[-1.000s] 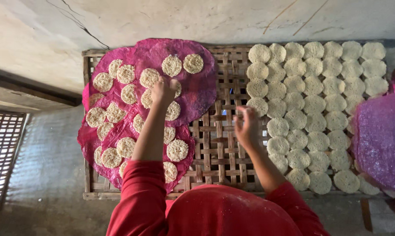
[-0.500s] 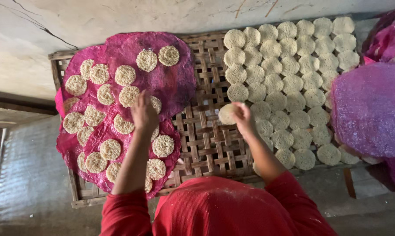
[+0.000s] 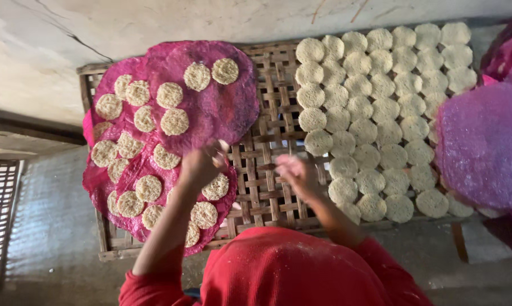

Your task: The person peels round rice crackers off a pink plastic sheet and arranges them in rows on woven bamboo drying trays, repositioning the sheet to free more crackers and filling gaps across the tray surface.

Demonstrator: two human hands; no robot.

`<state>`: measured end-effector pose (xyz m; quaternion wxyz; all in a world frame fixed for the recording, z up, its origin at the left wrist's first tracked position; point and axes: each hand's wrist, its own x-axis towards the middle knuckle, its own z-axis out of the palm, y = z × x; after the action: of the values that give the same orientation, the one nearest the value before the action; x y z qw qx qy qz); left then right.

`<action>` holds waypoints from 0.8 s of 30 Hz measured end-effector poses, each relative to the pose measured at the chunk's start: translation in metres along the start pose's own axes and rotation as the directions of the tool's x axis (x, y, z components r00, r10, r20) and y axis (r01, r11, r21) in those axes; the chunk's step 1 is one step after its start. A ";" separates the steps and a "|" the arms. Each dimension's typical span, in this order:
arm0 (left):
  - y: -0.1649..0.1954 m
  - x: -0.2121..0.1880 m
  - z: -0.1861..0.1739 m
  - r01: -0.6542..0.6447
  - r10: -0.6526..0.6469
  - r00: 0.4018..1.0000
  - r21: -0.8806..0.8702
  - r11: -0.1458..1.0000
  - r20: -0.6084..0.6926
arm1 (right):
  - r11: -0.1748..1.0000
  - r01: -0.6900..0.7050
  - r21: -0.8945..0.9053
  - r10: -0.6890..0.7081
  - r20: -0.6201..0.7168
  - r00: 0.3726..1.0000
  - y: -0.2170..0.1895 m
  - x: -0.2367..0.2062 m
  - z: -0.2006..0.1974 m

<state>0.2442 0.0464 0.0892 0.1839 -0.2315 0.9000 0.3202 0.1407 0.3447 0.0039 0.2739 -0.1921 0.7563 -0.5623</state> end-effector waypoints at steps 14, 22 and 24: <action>-0.102 0.119 -0.037 0.212 0.015 0.816 0.324 0.922 -0.577 | 0.975 0.049 -0.218 -0.117 -0.313 0.942 0.042 -0.026 -0.072; -0.123 0.133 -0.051 0.229 -0.197 0.891 0.029 0.973 -0.409 | 0.531 -0.029 -0.847 -0.503 -0.343 0.793 0.015 -0.024 -0.064; -0.112 0.119 -0.051 0.229 -0.207 0.924 0.030 0.973 -0.322 | 0.486 0.005 -0.874 -0.587 -0.322 0.743 0.007 -0.024 -0.056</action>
<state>0.1968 -0.0994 0.0142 0.0791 -0.3723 0.8966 0.2263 0.1247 0.4027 0.0144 -0.2065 -0.2498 0.9235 -0.2050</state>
